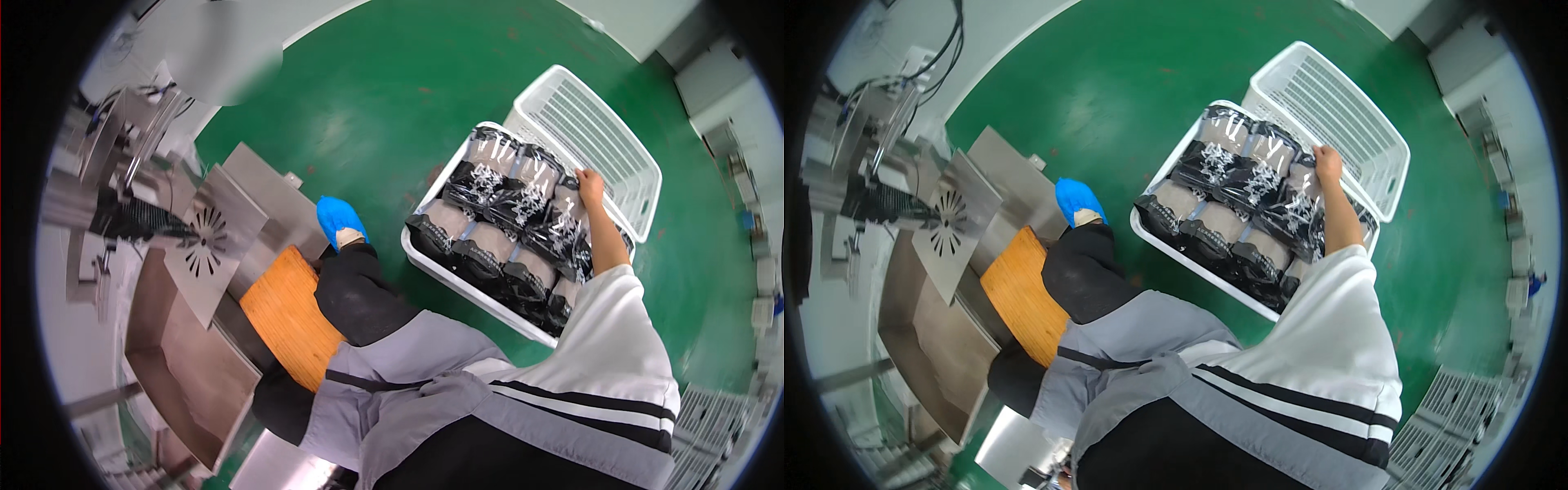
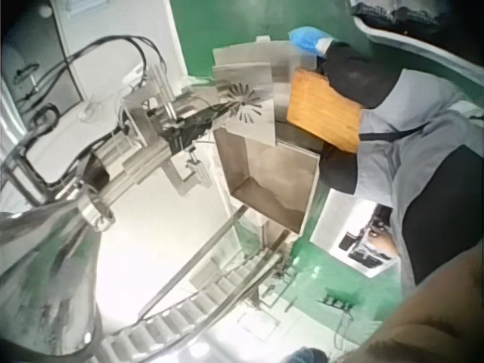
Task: Filling product into bags using an industrial dispenser and weighing the filled bags on a scale.
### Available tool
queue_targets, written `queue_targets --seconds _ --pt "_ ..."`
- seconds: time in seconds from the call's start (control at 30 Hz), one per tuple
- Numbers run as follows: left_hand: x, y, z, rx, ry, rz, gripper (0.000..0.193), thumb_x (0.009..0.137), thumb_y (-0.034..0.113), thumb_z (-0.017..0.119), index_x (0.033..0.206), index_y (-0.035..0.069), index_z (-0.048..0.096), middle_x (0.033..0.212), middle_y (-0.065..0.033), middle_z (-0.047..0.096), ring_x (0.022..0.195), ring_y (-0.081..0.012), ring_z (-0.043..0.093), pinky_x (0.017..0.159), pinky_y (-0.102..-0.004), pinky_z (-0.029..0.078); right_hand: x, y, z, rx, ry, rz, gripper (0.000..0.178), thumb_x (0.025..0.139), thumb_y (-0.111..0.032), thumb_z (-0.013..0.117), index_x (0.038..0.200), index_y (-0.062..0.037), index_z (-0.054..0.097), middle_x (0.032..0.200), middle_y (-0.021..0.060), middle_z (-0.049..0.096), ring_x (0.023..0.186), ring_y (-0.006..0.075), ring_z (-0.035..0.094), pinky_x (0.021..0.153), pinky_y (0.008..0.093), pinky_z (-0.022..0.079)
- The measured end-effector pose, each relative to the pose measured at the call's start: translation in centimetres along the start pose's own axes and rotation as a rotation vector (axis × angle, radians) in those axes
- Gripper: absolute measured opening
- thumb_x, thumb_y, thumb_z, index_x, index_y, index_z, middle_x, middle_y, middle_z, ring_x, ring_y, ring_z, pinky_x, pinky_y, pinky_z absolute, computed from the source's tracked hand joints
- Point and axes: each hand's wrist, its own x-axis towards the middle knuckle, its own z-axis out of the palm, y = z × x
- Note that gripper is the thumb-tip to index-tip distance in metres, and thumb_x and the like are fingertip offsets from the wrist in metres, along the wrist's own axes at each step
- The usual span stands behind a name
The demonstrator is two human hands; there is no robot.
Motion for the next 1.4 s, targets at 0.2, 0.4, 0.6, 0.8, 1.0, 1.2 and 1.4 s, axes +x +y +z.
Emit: queue_targets --seconds 0.2,0.4,0.6,0.8,1.0,1.2,1.4 --pt "2.8 0.6 5.9 -0.308 -0.182 -0.308 0.032 0.088 0.027 0.058 0.096 -0.005 0.058 0.089 -0.0206 0.057 0.087 -0.0359 0.053 0.077 -0.0451 0.043 7.6 16.2 -2.3 -0.091 -0.042 -0.253 0.044 0.079 -0.021 0.062 0.121 -0.0071 0.055 0.118 0.0152 0.058 0.106 0.0298 0.056 0.094 0.0396 0.043" --pt "0.9 -0.7 4.6 -0.249 0.159 -0.096 0.029 0.085 0.021 0.062 0.099 -0.005 0.056 0.096 -0.0219 0.057 0.093 -0.0382 0.051 0.083 -0.0444 0.041 0.7 5.1 -5.6 -0.9 -0.164 -0.191 0.035 0.082 -0.038 0.063 0.094 -0.0056 0.07 0.095 0.01 0.069 0.081 0.0247 0.066 0.069 0.0375 0.054" --pt "-1.7 4.3 -1.4 0.014 -0.257 -0.187 0.048 0.077 0.042 0.068 0.091 -0.003 0.06 0.09 -0.02 0.06 0.087 -0.0357 0.058 0.072 -0.0427 0.049 1.6 1.5 -10.3 -0.248 0.075 -0.099 0.036 0.085 -0.038 0.061 0.097 -0.0054 0.069 0.097 0.0092 0.069 0.08 0.0236 0.066 0.068 0.0351 0.054" --pt "-1.9 2.2 -2.3 -0.062 -0.59 -0.212 0.012 0.069 0.001 0.055 0.074 -0.003 0.065 0.082 -0.0248 0.064 0.081 -0.0388 0.064 0.072 -0.0449 0.051 1.4 -1.1 -14.8 0.41 0.296 0.023 0.037 0.087 -0.037 0.059 0.101 -0.0052 0.069 0.098 0.0085 0.069 0.08 0.0225 0.066 0.066 0.0326 0.054" --pt "0.9 -0.3 -2.9 -0.183 -0.635 -0.109 0.024 0.067 0.019 0.073 0.069 -0.002 0.063 0.074 -0.0212 0.062 0.071 -0.0391 0.061 0.066 -0.0442 0.049 -9.6 -22.3 -15.0 0.382 0.042 -0.666 0.031 0.096 -0.024 0.049 0.118 -0.0063 0.062 0.103 0.0073 0.067 0.088 0.0125 0.062 0.065 0.0233 0.047" --pt "1.1 -2.8 -3.2 -0.901 -0.756 -0.586 0.03 0.08 0.021 0.072 0.063 0.0 0.059 0.054 -0.0035 0.053 0.046 -0.0143 0.045 0.043 -0.0315 0.035 -24.4 -35.8 -14.2 0.651 -0.29 -1.031 0.024 0.094 -0.012 0.054 0.115 -0.007 0.063 0.077 -0.0001 0.061 0.054 0.002 0.038 0.046 0.0173 0.03" --pt "1.1 -6.3 -5.4 -1.665 -0.825 -0.825 0.002 0.082 -0.002 0.064 0.081 -0.004 0.063 0.077 -0.008 0.064 0.066 -0.018 0.064 0.062 -0.0293 0.059 -37.1 -43.0 -15.2 0.813 -0.82 -1.08 0.019 0.091 -0.007 0.056 0.106 -0.0019 0.065 0.075 0.0018 0.061 0.053 0.0014 0.044 0.044 0.0172 0.031"
